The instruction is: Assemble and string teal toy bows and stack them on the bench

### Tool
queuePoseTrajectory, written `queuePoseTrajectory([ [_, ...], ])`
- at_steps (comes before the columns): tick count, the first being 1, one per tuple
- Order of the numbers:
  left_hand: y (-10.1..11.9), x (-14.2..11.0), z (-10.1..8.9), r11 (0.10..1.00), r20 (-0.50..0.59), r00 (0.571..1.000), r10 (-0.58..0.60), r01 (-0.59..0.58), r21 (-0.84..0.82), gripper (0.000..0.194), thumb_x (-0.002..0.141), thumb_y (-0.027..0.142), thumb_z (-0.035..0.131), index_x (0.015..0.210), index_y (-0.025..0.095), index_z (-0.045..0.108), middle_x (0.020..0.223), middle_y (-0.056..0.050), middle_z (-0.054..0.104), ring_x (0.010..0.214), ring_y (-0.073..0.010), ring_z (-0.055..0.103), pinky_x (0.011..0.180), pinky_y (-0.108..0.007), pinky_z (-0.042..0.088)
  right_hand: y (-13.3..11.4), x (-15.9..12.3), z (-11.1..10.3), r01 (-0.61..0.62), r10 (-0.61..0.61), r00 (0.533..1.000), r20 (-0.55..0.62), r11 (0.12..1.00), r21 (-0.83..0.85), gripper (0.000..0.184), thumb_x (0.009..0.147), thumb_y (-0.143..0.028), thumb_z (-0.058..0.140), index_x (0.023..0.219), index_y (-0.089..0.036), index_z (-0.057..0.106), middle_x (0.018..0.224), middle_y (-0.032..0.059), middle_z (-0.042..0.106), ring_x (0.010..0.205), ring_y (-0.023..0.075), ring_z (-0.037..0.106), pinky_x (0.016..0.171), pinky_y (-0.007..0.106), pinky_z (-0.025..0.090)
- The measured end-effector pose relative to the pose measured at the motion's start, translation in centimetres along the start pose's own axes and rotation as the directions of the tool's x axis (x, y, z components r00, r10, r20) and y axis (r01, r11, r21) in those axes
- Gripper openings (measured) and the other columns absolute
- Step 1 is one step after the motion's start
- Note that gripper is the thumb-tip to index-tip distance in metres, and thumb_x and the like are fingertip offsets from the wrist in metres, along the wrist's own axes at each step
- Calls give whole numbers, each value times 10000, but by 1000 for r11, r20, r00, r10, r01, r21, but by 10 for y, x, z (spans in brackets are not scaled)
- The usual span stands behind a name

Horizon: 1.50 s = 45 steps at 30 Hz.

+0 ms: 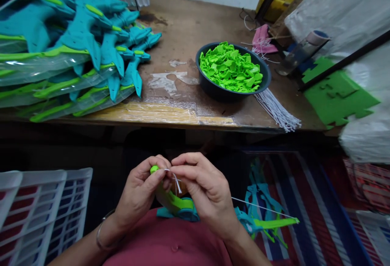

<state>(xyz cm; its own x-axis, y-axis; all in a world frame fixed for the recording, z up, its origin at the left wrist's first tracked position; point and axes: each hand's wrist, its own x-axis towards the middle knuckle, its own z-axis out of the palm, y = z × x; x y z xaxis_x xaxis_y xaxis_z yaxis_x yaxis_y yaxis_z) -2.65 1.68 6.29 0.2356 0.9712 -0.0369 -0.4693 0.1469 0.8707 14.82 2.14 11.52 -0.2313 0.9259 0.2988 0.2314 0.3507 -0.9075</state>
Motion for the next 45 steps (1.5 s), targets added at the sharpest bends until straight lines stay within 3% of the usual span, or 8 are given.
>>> queuePoseTrajectory([
  [8,2,1,2,1000,6,1000,-28,28,1,122,1008,270,594,925,188,633,786,2,564,659,-100,520,647,-226,461,8,3,-2,34,-41,996,75,995,92,215,942,-90,656,1032,-246,772,933,27,650,783,126,665,629,221,578],
  [15,5,3,2,996,-19,999,-31,33,79,188,985,343,628,885,184,633,822,-13,578,710,-122,523,666,-234,448,7,6,6,143,-136,984,112,988,-57,188,955,-86,636,1069,-204,729,960,48,651,852,142,674,694,242,581],
  [23,5,4,0,996,26,999,-47,45,79,180,999,343,617,908,188,629,765,5,569,682,-106,513,653,-211,441,6,4,21,110,-114,993,-18,981,-157,141,973,-76,565,896,-180,620,839,20,622,764,123,609,672,236,520],
  [28,7,8,3,999,63,997,-40,38,35,187,993,357,625,936,179,637,752,2,567,665,-105,531,643,-213,457,7,-1,27,133,-166,979,-117,959,-249,138,955,-60,577,932,-188,622,874,15,622,771,106,618,676,210,515],
  [33,4,7,4,999,43,999,-28,30,-31,181,993,340,630,911,178,639,734,3,566,653,-100,539,638,-207,463,12,-7,30,160,-196,975,-108,947,-278,190,942,-22,579,994,-195,637,906,13,639,785,100,636,694,201,530],
  [38,0,5,4,992,-22,997,-75,72,-99,155,973,304,657,878,182,648,762,13,553,636,-78,514,623,-188,456,11,-8,31,-51,38,987,-156,996,-76,142,963,-115,635,1032,-239,638,853,-25,635,705,96,630,635,209,526],
  [41,0,6,4,985,-30,993,-113,108,-131,164,943,296,690,839,174,655,767,17,550,617,-70,507,592,-177,448,8,-4,26,-194,199,979,-43,977,91,110,984,-163,626,899,-226,655,844,-19,623,719,105,648,648,222,543],
  [45,5,8,3,974,20,989,-145,146,-171,184,914,306,722,812,164,662,727,19,551,595,-72,511,573,-178,448,5,2,16,-106,106,994,-13,993,56,143,986,-109,577,916,-211,649,999,25,652,876,134,666,753,253,566],
])
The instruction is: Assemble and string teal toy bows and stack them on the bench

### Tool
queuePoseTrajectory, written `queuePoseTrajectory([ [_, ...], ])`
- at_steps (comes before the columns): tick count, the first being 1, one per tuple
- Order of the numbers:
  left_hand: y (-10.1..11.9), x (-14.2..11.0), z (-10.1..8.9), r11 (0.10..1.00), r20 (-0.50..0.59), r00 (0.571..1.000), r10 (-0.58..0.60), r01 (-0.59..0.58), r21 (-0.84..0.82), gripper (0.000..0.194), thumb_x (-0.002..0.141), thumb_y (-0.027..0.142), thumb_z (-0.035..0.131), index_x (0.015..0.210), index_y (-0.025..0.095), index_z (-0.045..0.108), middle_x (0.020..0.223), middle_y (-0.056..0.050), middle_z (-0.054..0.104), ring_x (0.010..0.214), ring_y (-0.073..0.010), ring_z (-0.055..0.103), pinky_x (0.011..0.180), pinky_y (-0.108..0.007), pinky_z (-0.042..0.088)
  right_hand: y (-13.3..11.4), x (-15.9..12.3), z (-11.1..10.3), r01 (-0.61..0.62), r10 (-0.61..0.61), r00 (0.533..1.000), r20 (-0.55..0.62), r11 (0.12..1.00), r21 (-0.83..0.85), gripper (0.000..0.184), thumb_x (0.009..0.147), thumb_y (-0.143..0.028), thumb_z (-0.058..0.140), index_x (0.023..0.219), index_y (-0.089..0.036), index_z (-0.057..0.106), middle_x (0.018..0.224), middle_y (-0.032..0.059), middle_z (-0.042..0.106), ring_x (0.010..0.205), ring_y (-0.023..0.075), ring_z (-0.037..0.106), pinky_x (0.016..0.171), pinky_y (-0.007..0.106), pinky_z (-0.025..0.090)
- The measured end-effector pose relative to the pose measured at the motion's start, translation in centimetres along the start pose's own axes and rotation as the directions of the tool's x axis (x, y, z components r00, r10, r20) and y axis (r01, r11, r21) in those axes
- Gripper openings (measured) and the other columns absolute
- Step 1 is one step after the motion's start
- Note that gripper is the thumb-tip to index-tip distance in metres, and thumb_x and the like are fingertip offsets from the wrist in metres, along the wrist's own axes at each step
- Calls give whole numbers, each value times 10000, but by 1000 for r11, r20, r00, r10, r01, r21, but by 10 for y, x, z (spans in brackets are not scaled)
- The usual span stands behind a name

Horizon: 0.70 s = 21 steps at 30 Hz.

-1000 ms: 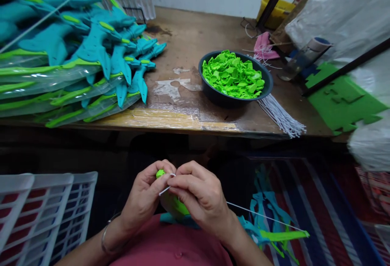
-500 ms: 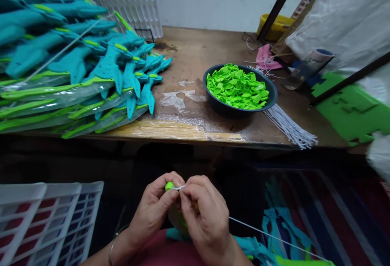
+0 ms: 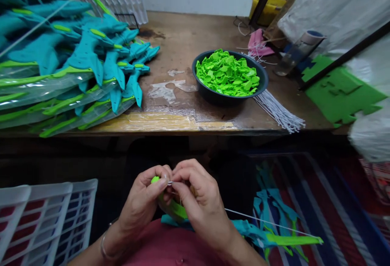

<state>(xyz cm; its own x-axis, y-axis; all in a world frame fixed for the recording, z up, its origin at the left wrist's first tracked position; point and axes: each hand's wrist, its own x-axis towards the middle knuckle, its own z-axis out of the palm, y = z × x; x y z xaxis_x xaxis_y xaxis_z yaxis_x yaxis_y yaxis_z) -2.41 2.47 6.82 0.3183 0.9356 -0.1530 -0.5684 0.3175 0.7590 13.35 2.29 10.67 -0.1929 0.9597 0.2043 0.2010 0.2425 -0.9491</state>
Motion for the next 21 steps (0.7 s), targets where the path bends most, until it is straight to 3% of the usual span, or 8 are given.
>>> queuePoseTrajectory([
  [4,5,1,-3,998,55,998,-17,13,69,196,927,310,714,813,160,661,721,9,590,622,-80,528,594,-175,450,-1,6,-7,319,-306,945,113,940,-118,213,960,-23,535,1031,-196,636,1119,76,682,1023,182,633,881,337,557],
  [7,5,1,-5,989,63,998,8,-17,144,201,950,306,689,814,162,660,759,0,603,653,-91,551,623,-195,472,-3,7,-8,363,-340,930,142,912,-193,205,960,-18,540,1047,-183,623,994,74,658,896,170,607,778,321,552],
  [11,1,0,-4,976,5,999,39,-40,215,170,972,272,665,830,177,659,774,10,600,614,-85,559,589,-206,471,-6,2,-3,167,-161,986,43,964,-206,165,1001,-64,516,982,-183,627,919,44,617,824,141,599,725,282,532],
  [15,-2,-1,-3,952,-39,992,124,-108,287,109,956,214,684,849,189,686,728,19,598,593,-89,565,569,-212,471,-8,0,2,-98,100,994,-39,994,46,120,985,-112,593,929,-210,635,853,-21,631,715,90,636,660,209,543],
  [18,-3,1,-2,941,-43,985,166,-145,304,65,930,180,710,867,193,707,740,16,619,587,-92,580,557,-216,484,-6,1,3,-149,160,983,-86,982,119,113,950,-110,644,909,-216,639,818,-47,632,690,71,637,625,168,535],
  [21,-1,2,-1,933,-47,982,180,-156,325,42,921,169,716,887,194,721,759,11,640,595,-93,599,562,-214,507,-5,1,3,-118,122,985,-123,992,43,111,946,-110,645,892,-206,654,831,-40,639,716,75,634,638,174,537],
])
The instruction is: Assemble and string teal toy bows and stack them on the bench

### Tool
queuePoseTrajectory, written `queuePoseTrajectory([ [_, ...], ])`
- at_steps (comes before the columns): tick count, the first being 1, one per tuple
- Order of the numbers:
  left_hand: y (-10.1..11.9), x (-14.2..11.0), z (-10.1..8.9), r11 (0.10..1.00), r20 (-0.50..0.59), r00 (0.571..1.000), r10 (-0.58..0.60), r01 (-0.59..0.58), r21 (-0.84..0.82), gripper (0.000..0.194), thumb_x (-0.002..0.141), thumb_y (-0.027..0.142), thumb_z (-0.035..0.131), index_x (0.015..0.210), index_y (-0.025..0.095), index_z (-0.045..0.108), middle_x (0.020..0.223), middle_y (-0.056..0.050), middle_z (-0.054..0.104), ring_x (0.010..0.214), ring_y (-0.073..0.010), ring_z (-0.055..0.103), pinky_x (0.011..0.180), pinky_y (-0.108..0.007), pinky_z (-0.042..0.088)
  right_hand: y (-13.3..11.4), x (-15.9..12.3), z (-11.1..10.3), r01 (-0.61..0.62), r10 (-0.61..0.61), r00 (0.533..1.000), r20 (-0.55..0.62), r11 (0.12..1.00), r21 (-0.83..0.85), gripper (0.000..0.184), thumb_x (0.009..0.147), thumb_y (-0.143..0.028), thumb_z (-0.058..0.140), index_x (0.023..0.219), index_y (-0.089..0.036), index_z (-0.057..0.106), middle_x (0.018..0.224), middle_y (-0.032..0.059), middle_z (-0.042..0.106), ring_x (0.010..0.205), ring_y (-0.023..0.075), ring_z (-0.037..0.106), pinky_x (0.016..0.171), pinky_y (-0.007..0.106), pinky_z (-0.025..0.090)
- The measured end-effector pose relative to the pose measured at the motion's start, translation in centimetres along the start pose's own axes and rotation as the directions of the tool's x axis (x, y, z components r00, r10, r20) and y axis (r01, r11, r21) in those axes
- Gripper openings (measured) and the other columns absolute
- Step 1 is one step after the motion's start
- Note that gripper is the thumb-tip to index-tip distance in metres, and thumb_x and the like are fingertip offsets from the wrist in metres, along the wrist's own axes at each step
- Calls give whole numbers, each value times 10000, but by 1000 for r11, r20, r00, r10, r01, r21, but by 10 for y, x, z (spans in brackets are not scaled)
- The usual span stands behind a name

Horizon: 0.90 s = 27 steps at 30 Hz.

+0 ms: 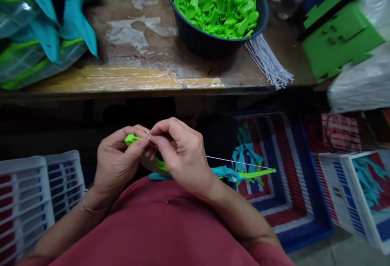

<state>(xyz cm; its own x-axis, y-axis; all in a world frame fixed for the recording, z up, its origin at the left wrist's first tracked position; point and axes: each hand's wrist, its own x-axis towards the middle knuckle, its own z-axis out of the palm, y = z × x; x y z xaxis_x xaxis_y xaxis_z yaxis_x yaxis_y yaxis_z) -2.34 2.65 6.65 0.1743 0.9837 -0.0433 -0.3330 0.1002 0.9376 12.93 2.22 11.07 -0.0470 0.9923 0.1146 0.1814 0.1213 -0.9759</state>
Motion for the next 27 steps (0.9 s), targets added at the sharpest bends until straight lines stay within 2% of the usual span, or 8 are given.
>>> queuePoseTrajectory([
  [4,4,0,1,994,-33,999,39,-35,108,30,910,178,728,882,189,725,756,6,654,594,-96,600,561,-212,520,0,-1,0,38,-43,998,-51,994,-107,95,939,-126,662,877,-198,664,812,-34,656,710,87,633,657,200,547],
  [8,6,1,0,981,-40,997,59,-50,186,19,905,198,734,887,194,729,764,7,660,584,-97,599,548,-210,510,2,0,1,55,-64,996,-58,989,-140,88,946,-146,661,878,-203,667,815,-31,673,716,98,646,661,218,547],
  [11,5,2,-2,979,-21,999,45,-40,198,56,917,210,717,865,188,717,753,9,645,570,-95,590,537,-213,494,6,0,1,135,-144,989,-45,978,-162,117,950,-107,648,876,-196,666,814,-30,666,726,92,637,691,219,541],
  [16,1,4,-4,996,-1,999,-32,32,80,103,934,221,692,836,188,687,696,18,601,541,-99,546,513,-224,462,15,-1,2,298,-310,951,-2,916,-268,131,986,-119,599,921,-191,687,911,34,697,862,152,671,784,299,567],
  [20,-1,4,-4,993,23,994,-105,106,-54,127,919,248,707,820,174,679,689,13,575,546,-98,528,501,-216,443,17,-4,3,324,-338,941,10,892,-315,140,1008,-144,573,966,-193,697,958,53,710,898,165,683,782,323,583],
  [27,0,6,-2,987,44,992,-116,120,-103,141,925,244,704,806,174,680,728,10,589,555,-90,529,510,-200,452,18,-5,7,372,-406,914,21,814,-447,108,990,-129,553,936,-197,618,907,57,678,840,179,650,763,342,566],
])
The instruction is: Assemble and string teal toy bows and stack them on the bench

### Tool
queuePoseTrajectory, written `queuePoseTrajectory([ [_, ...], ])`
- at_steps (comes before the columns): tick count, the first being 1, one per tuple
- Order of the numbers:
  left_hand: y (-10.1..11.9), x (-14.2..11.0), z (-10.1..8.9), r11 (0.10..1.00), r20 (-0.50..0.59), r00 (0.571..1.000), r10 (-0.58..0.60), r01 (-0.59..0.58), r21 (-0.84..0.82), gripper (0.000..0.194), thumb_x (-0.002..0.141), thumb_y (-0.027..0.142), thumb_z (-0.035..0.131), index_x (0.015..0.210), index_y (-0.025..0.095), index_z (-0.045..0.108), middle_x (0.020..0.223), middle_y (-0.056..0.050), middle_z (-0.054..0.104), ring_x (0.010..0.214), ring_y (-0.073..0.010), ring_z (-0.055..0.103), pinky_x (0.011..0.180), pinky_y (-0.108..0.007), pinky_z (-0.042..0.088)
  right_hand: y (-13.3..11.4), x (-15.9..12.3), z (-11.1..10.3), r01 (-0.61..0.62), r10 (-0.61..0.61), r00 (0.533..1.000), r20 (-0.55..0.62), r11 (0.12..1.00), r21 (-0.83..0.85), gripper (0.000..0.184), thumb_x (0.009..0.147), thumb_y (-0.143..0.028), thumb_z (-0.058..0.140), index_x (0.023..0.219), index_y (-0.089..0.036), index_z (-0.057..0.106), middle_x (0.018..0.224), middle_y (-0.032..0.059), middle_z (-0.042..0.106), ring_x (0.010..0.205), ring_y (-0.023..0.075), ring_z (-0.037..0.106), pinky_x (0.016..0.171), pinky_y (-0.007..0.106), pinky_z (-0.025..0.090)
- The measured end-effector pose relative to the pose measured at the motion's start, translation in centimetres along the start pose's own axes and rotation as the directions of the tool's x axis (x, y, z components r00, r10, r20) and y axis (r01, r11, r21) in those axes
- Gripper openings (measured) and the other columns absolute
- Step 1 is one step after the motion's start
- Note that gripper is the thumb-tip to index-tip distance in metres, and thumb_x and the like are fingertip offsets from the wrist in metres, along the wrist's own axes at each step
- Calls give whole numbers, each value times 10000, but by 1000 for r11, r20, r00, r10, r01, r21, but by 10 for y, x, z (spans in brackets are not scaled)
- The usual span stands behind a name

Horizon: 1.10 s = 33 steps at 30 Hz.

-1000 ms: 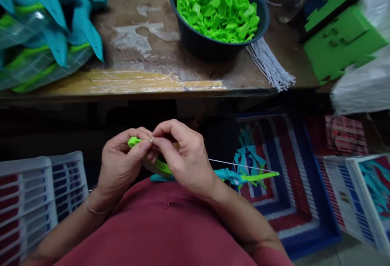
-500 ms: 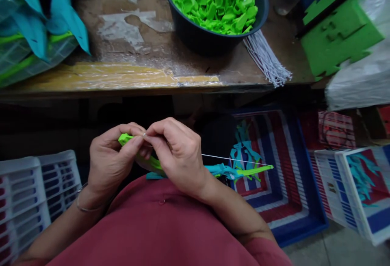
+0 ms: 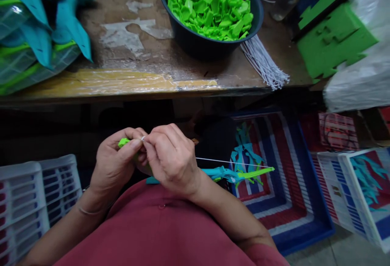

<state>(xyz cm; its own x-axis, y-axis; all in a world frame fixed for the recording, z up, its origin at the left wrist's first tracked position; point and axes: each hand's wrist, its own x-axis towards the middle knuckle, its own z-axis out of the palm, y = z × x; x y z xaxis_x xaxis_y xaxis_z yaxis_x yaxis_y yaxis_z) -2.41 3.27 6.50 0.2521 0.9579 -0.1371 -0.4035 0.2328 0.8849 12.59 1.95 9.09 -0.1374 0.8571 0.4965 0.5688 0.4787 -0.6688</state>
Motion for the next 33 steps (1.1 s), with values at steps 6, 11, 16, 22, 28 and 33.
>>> queuePoseTrajectory([
  [6,-2,1,-2,999,23,999,31,-31,-25,141,939,234,687,813,171,674,770,-2,589,570,-96,539,519,-218,462,-2,5,-8,-148,150,988,-21,986,78,153,994,-124,512,882,-208,572,863,25,625,810,150,608,754,316,543],
  [11,-2,1,-5,1000,14,1000,19,-19,4,153,939,254,692,813,170,673,790,-5,594,584,-89,535,528,-202,453,-3,6,-14,-165,153,985,79,971,175,114,980,-211,624,1093,-209,614,989,38,664,875,158,640,754,307,558],
  [16,-2,0,-6,999,36,999,32,-33,26,125,954,250,675,853,178,690,799,-4,595,597,-85,541,544,-197,453,-1,7,-10,-120,93,986,136,972,203,105,993,-198,627,1089,-199,669,974,39,680,910,155,655,769,289,567],
  [22,-4,0,-5,997,23,998,64,-65,36,142,952,244,672,829,173,665,778,-8,576,584,-97,528,538,-227,448,2,11,-16,-65,47,985,164,992,107,134,1012,-171,558,970,-188,684,877,34,689,825,159,650,756,310,564],
  [28,-7,2,-5,996,14,997,81,-81,45,159,960,253,661,825,171,645,769,-4,549,566,-95,516,514,-237,438,4,6,-35,-17,34,974,223,997,-76,133,996,-126,532,973,-181,651,876,46,672,821,172,637,722,316,531],
  [33,-8,4,-5,996,54,995,83,-85,37,179,963,248,655,808,162,632,768,-4,544,568,-91,519,524,-236,435,4,1,-37,-4,32,979,199,990,-138,131,984,-114,537,911,-164,633,838,44,650,776,164,617,696,311,508],
])
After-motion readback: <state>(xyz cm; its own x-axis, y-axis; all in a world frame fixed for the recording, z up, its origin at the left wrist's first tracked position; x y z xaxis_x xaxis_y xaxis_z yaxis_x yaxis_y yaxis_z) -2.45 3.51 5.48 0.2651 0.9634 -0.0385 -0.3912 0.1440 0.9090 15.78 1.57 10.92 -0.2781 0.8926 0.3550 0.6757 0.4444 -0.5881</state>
